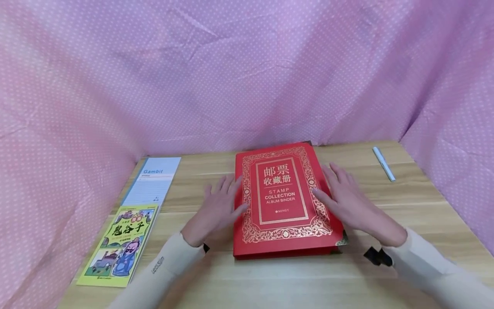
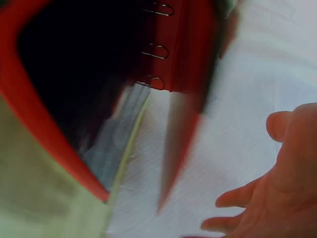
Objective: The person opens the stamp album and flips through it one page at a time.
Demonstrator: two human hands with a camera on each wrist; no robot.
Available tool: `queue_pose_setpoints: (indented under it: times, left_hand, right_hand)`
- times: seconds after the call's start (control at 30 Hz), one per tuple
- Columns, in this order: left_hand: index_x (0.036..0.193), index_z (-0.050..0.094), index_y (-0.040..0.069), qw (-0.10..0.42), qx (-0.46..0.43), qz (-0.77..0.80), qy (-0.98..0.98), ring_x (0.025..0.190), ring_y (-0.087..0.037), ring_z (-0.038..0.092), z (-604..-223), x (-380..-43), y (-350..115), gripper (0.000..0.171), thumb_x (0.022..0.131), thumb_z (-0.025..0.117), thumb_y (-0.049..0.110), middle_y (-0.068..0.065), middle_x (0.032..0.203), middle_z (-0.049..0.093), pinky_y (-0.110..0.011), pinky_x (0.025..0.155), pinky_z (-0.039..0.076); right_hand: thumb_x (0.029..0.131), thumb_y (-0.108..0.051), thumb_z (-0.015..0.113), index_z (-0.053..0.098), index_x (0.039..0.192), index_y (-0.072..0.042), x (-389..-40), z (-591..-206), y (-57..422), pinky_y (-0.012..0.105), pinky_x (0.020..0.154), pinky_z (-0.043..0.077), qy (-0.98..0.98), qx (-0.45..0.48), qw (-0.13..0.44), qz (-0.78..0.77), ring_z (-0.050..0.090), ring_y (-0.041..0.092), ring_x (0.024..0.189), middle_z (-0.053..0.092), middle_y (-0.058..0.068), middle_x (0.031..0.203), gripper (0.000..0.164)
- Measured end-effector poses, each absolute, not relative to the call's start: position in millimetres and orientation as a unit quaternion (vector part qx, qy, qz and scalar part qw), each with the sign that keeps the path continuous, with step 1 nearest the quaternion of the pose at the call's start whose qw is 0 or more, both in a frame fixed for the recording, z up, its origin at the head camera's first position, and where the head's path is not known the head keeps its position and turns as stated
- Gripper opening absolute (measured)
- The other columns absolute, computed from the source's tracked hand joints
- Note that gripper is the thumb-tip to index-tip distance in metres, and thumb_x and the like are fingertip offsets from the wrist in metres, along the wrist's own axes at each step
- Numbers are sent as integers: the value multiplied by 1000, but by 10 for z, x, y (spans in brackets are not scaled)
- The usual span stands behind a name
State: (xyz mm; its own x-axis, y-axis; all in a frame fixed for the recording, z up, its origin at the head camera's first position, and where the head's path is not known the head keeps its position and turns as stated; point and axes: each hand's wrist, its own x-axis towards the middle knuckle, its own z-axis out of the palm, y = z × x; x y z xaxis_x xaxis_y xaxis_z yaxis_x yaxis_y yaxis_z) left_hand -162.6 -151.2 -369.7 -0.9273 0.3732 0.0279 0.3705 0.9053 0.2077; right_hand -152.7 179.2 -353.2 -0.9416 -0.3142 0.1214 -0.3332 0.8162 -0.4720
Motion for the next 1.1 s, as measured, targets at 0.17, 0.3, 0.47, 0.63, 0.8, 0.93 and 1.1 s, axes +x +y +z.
queue_pose_setpoints:
  times: [0.17,0.3,0.47,0.63,0.8,0.93,1.1]
  left_hand:
    - [151,24,19,85,194,179,961,134,-22,27,-3913,-1511,-1678,83,85,63,51,-2,150,26,-47,98,40]
    - [151,26,20,91,192,204,956,134,-20,28,-3987,-1460,-1726,80,86,61,52,0,150,26,-42,94,46]
    - [149,30,21,77,198,218,953,133,-21,31,-3988,-1451,-1681,73,88,59,50,-3,149,29,-44,96,44]
    - [149,30,23,82,196,229,950,130,-22,36,-3937,-1462,-1599,71,89,58,49,-5,146,35,-46,94,45]
    - [150,28,23,96,209,248,941,125,-21,40,-3910,-1478,-1496,72,90,59,47,-4,142,39,-42,89,49]
    - [150,25,24,114,229,252,933,124,-19,40,-3915,-1509,-1425,73,90,56,51,-1,143,38,-41,90,48]
    - [148,30,18,94,243,251,932,123,-17,41,-3811,-1558,-1364,68,91,58,44,-1,139,42,-38,92,46]
  right_hand:
    - [95,-46,51,20,148,2,-1438,-3743,1859,66,93,34,-945,155,-6,288,30,44,128,27,26,145,78]
    - [95,-47,51,26,147,0,-1408,-3788,1877,65,93,34,-942,157,-11,296,31,42,129,29,23,146,74]
    - [98,-43,46,28,149,-10,-1377,-3730,1942,66,97,29,-937,171,-7,306,28,42,133,29,19,149,63]
    - [101,-29,44,28,150,-16,-1373,-3584,2061,54,99,35,-912,204,17,354,37,37,130,37,15,146,53]
    - [99,-7,41,31,148,-10,-1460,-3398,2108,22,96,38,-833,315,88,447,49,26,119,44,12,141,50]
    - [97,-6,40,32,146,-3,-1528,-3205,2009,24,95,39,-769,388,123,493,47,27,119,39,15,144,50]
    - [100,-15,42,33,144,4,-1463,-2939,1779,26,98,38,-751,415,138,495,43,30,123,33,20,147,49]
